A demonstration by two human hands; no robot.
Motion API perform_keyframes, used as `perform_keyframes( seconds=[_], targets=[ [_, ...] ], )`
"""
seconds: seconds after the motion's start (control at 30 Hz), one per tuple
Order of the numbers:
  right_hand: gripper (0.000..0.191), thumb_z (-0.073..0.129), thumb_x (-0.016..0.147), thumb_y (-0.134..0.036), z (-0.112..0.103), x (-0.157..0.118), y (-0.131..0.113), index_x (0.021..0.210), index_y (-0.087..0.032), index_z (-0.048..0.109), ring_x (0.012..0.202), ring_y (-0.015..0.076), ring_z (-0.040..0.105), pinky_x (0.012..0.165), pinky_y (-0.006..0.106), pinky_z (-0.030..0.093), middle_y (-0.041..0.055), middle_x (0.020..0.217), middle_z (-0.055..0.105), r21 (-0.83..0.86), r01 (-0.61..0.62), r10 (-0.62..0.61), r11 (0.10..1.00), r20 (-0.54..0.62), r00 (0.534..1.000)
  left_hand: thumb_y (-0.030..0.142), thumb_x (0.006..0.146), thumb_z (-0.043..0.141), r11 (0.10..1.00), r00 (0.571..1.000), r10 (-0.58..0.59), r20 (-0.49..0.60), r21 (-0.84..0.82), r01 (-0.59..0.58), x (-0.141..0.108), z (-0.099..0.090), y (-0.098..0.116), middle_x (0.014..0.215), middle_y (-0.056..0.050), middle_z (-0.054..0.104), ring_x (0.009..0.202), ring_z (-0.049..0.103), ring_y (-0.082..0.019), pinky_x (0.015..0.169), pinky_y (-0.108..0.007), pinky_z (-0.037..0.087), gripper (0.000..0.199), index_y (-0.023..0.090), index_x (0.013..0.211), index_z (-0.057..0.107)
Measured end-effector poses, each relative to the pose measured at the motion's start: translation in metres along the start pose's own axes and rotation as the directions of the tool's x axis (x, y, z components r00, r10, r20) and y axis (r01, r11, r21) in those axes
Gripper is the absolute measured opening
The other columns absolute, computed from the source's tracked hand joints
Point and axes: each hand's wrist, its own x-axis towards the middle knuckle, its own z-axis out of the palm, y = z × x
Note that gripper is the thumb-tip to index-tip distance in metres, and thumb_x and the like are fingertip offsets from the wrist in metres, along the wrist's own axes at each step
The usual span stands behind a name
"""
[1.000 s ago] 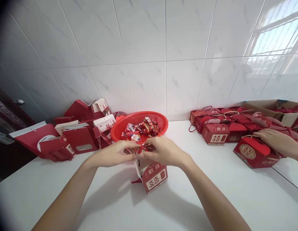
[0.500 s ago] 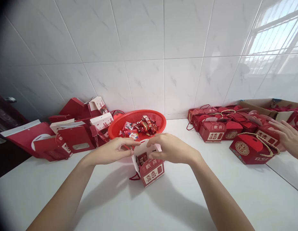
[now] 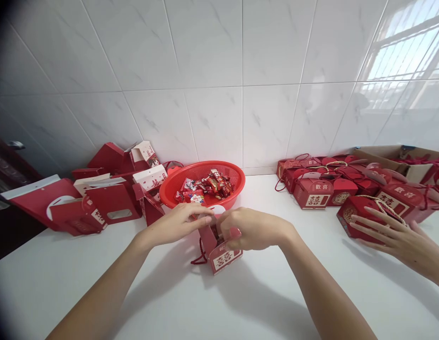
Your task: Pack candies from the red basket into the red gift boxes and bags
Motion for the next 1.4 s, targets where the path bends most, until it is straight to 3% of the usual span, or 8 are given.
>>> perform_keyframes(
  seconds=[0.27, 0.4, 0.53, 0.7, 0.83, 1.03, 1.23, 1.4],
  targets=[
    [0.01, 0.065, 0.077, -0.011, 0.005, 0.001, 0.003, 0.077, -0.02, 0.062, 0.071, 0.0147, 0.054, 0.061, 0.025, 0.039, 0.0003, 0.08, 0.064, 0.015, -0.006, 0.006, 1.0, 0.045, 0.999, 0.042, 0.096, 0.048, 0.988, 0.999, 0.038, -0.037, 0.149, -0.032, 0.004, 0.021, 0.005, 0.102, -0.005, 0.071, 0.095, 0.063, -0.026, 0.079, -0.031, 0.044, 0.029, 0.026, 0.109, 0.069],
    [0.013, 0.062, 0.079, -0.01, 0.008, 0.004, 0.006, 0.071, -0.019, 0.058, 0.066, 0.0134, 0.051, 0.055, 0.024, 0.034, 0.0004, 0.077, 0.062, -0.004, -0.082, 0.082, 0.997, -0.039, 0.996, 0.039, 0.093, 0.052, 0.985, 0.996, -0.024, -0.081, 0.17, 0.038, 0.005, 0.029, 0.005, 0.11, -0.007, 0.069, 0.103, 0.063, -0.029, 0.079, -0.034, 0.045, 0.036, 0.027, 0.127, 0.056],
    [0.021, 0.061, 0.079, -0.011, 0.011, 0.01, 0.011, 0.063, -0.019, 0.049, 0.059, 0.0119, 0.046, 0.053, 0.026, 0.029, -0.001, 0.069, 0.057, -0.086, -0.134, 0.123, 0.987, -0.122, 0.985, 0.043, 0.091, 0.055, 0.978, 0.993, -0.075, -0.097, 0.188, 0.092, 0.006, 0.027, 0.004, 0.088, -0.005, 0.068, 0.079, 0.062, -0.025, 0.064, -0.031, 0.04, 0.022, 0.022, 0.093, 0.06],
    [0.025, 0.07, 0.081, -0.029, 0.013, 0.015, 0.015, 0.068, -0.021, 0.049, 0.062, 0.0152, 0.049, 0.054, 0.028, 0.029, 0.0004, 0.069, 0.058, -0.179, -0.261, 0.23, 0.949, -0.179, 0.957, 0.057, 0.096, 0.04, 0.991, 0.997, -0.059, -0.045, 0.121, 0.064, 0.007, 0.021, 0.004, 0.074, -0.004, 0.063, 0.066, 0.055, -0.019, 0.059, -0.029, 0.035, 0.048, 0.02, 0.069, 0.056],
    [0.031, 0.069, 0.081, -0.05, 0.014, 0.015, 0.024, 0.088, -0.021, 0.06, 0.067, 0.0203, 0.056, 0.055, 0.029, 0.034, 0.0053, 0.079, 0.065, -0.177, -0.355, 0.33, 0.918, -0.155, 0.931, 0.055, 0.091, 0.051, 0.996, 0.995, -0.079, 0.065, 0.038, 0.077, 0.003, 0.017, 0.002, 0.082, -0.003, 0.066, 0.074, 0.059, -0.02, 0.062, -0.028, 0.038, 0.039, 0.02, 0.075, 0.06],
    [0.072, 0.071, 0.072, -0.066, 0.014, 0.015, 0.05, 0.131, -0.025, 0.059, 0.101, 0.0291, 0.065, 0.072, 0.032, 0.047, 0.0125, 0.121, 0.068, 0.027, -0.328, 0.328, 0.944, -0.108, 0.938, 0.052, 0.087, 0.056, 0.982, 0.974, -0.189, 0.127, 0.044, 0.185, -0.003, 0.013, 0.001, 0.087, -0.002, 0.064, 0.078, 0.058, -0.021, 0.062, -0.027, 0.039, 0.03, 0.022, 0.088, 0.057],
    [0.065, 0.065, 0.072, -0.075, 0.012, 0.023, 0.065, 0.103, -0.019, 0.071, 0.092, 0.0258, 0.064, 0.073, 0.03, 0.047, 0.01, 0.106, 0.071, 0.074, -0.344, 0.336, 0.936, 0.097, 0.937, 0.047, 0.084, 0.06, 0.972, 0.962, -0.233, 0.14, 0.003, 0.234, -0.001, 0.016, 0.001, 0.093, -0.002, 0.062, 0.085, 0.059, -0.021, 0.066, -0.027, 0.041, 0.027, 0.022, 0.09, 0.053],
    [0.064, 0.059, 0.073, -0.08, 0.013, 0.029, 0.073, 0.075, -0.017, 0.059, 0.068, 0.0156, 0.05, 0.059, 0.027, 0.037, 0.0015, 0.072, 0.057, 0.158, -0.285, 0.252, 0.945, 0.203, 0.946, 0.048, 0.079, 0.064, 0.948, 0.949, -0.28, 0.145, -0.116, 0.297, 0.0, 0.018, -0.001, 0.086, 0.0, 0.061, 0.073, 0.058, -0.018, 0.06, -0.026, 0.042, 0.031, 0.022, 0.09, 0.052]
  ],
)
